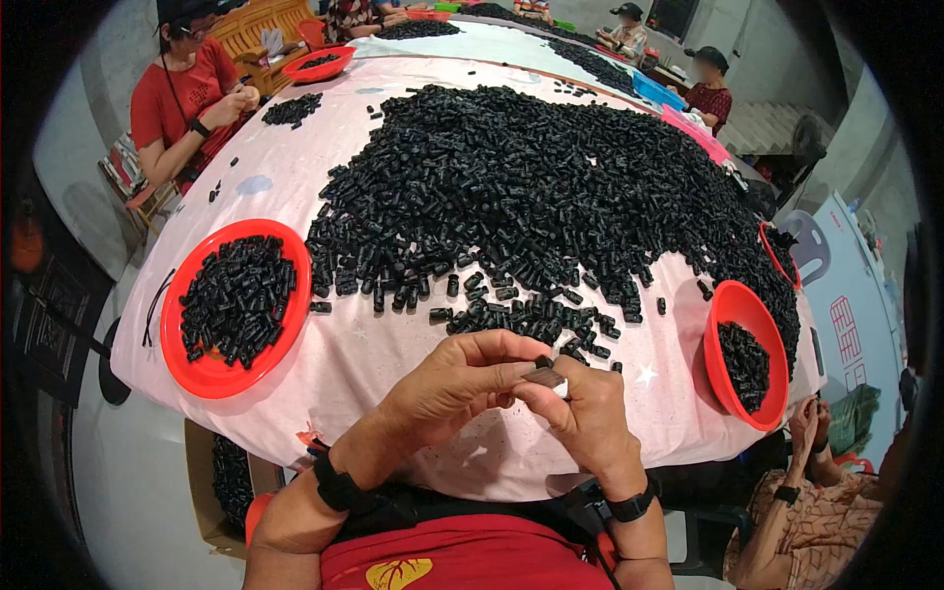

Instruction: Assembling small black plastic components by hand at a production table.

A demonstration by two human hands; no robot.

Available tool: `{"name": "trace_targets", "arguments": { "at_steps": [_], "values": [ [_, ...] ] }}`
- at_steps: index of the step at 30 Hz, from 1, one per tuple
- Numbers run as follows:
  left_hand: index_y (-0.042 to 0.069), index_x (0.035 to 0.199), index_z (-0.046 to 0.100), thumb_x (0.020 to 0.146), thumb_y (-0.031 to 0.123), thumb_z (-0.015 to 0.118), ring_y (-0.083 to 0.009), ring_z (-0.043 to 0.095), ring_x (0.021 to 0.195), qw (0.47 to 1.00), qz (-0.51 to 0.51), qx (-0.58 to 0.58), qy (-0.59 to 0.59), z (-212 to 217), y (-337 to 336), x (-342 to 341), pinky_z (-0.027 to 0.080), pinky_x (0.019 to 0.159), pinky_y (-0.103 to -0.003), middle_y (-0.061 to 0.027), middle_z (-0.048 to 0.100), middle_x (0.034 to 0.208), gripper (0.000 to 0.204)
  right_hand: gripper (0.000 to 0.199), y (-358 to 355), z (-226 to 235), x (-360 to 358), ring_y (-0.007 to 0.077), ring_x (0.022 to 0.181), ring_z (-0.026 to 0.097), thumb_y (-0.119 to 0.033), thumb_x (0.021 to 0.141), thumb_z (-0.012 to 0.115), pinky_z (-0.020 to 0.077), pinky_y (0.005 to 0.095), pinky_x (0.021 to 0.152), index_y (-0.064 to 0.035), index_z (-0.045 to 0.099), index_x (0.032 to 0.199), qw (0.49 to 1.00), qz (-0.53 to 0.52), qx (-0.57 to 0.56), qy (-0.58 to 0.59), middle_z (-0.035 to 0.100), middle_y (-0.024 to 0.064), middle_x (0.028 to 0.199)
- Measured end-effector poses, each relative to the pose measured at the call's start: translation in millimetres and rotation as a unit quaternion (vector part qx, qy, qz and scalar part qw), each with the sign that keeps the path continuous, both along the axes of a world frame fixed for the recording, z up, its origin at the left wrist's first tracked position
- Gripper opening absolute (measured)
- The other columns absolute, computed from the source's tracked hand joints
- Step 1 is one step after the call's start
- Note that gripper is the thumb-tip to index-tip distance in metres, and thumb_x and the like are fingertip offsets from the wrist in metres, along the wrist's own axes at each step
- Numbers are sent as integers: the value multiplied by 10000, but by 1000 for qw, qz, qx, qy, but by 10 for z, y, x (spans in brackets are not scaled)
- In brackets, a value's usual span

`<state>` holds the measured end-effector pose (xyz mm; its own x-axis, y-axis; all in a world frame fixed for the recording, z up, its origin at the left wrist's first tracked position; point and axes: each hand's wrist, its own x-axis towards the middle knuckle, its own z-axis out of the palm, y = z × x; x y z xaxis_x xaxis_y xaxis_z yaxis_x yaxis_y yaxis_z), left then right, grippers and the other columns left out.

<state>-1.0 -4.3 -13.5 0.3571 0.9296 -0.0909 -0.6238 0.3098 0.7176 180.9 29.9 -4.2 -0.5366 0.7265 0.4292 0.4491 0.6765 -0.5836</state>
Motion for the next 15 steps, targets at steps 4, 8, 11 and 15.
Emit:
{"name": "trace_targets", "arguments": {
  "at_steps": [4,8,11,15],
  "values": [
    [44,1117,604,872,108,625,-71,600,834,1000,-4,2,-9,29,-8,1,478,729,-216,-13,647,960,254,347,-4,0,12,243,512,619,-366,753,734,461,315,444,-41,624,801,1000,-7,-16,21,611,102,602],
    [48,1119,604,875,109,621,-73,598,836,1000,-4,2,-10,17,-7,13,477,736,-218,-14,646,965,253,346,-11,35,2,244,513,617,-365,750,737,460,318,448,-41,622,787,999,-9,-30,31,609,108,602],
    [49,1118,605,874,107,620,-72,595,834,1000,-5,2,-16,-6,2,15,472,734,-214,-12,645,965,252,349,3,-2,7,244,516,618,-367,750,736,461,320,452,-40,617,782,999,-9,-33,27,611,113,607],
    [39,1145,584,874,79,607,-128,608,950,999,-17,-11,-26,-42,14,-20,483,811,-259,-75,631,1075,276,342,11,-23,-4,240,532,626,-358,758,733,464,320,455,-39,612,786,1000,-5,-23,1,611,113,611]
  ]
}}
